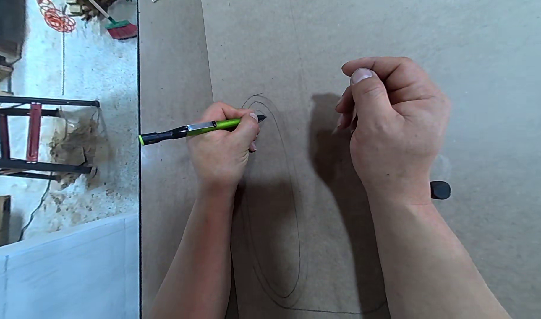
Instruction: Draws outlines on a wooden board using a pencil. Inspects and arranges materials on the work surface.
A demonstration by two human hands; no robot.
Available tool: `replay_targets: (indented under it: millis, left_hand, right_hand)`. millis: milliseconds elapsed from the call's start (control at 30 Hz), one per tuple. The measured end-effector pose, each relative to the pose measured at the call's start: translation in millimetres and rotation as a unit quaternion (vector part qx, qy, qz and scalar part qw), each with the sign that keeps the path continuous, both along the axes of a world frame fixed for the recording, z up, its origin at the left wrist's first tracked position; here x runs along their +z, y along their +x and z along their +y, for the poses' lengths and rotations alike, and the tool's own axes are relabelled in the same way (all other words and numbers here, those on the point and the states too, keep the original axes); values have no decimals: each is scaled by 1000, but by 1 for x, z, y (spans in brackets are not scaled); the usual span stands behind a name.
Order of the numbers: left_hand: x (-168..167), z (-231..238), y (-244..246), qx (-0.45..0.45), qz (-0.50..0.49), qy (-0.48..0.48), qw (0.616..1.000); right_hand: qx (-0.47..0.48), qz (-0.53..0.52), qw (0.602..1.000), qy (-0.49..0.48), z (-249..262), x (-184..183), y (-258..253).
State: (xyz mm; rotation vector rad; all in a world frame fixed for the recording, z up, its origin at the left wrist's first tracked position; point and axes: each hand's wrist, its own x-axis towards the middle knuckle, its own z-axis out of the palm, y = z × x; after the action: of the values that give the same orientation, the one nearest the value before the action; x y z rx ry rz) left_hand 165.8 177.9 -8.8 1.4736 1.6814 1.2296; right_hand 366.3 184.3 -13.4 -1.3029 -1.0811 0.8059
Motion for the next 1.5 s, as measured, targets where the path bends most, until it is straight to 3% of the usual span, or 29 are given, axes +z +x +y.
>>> replay_targets:
  millis: [1500]
  left_hand:
    - [3,-27,4,-37,3,-11,999]
  right_hand:
    - [2,0,1000,6,1,-1,1]
